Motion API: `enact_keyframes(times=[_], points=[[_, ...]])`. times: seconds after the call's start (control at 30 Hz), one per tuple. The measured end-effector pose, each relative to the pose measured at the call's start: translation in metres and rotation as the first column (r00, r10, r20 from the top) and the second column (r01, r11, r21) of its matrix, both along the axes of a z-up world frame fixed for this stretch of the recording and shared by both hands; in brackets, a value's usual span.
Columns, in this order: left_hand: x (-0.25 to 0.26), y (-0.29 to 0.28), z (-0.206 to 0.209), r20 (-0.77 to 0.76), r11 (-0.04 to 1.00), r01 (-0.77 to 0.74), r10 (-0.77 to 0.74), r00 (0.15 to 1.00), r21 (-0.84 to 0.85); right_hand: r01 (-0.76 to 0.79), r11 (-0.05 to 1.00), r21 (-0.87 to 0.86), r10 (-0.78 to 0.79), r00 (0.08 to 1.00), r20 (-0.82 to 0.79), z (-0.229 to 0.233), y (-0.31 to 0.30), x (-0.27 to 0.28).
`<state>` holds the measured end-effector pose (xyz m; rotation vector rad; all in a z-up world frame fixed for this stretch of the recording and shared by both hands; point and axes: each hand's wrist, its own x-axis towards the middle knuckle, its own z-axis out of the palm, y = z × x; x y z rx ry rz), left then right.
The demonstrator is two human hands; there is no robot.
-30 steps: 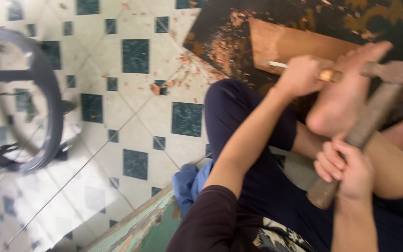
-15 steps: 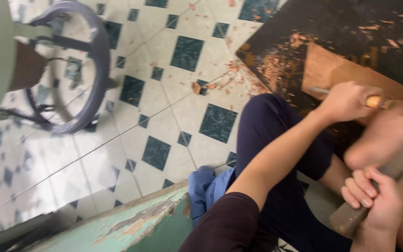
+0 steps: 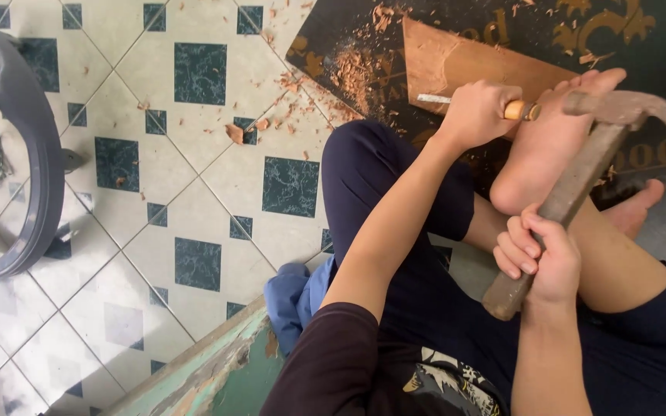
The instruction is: Chiseling a piece of wood using a hammer and a small chisel while sitting on the floor.
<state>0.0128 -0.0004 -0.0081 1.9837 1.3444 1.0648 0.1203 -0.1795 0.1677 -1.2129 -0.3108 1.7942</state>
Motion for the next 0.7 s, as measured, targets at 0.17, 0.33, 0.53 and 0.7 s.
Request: enact_keyframes(times=[0.17, 0.33, 0.53, 0.7], points=[[0.002, 0.004, -0.007, -0.026, 1.000, -0.016, 0.016, 1.000, 0.016, -0.064, 0.997, -0.033, 0.065, 0.998, 0.006, -0.001, 0.006, 0.005], [-0.001, 0.005, -0.011, -0.025, 0.999, -0.030, 0.031, 0.999, 0.019, 0.044, 0.998, 0.050, -0.041, 0.998, -0.046, -0.013, 0.002, 0.008], [-0.012, 0.007, -0.016, -0.095, 0.999, -0.046, 0.045, 0.994, -0.014, -0.066, 0.994, -0.092, 0.079, 0.985, 0.154, 0.002, 0.008, -0.003], [-0.023, 0.009, -0.006, 0.002, 0.992, -0.095, 0.095, 0.995, -0.078, 0.074, 0.997, 0.017, -0.074, 0.997, -0.020, -0.009, 0.003, 0.002]])
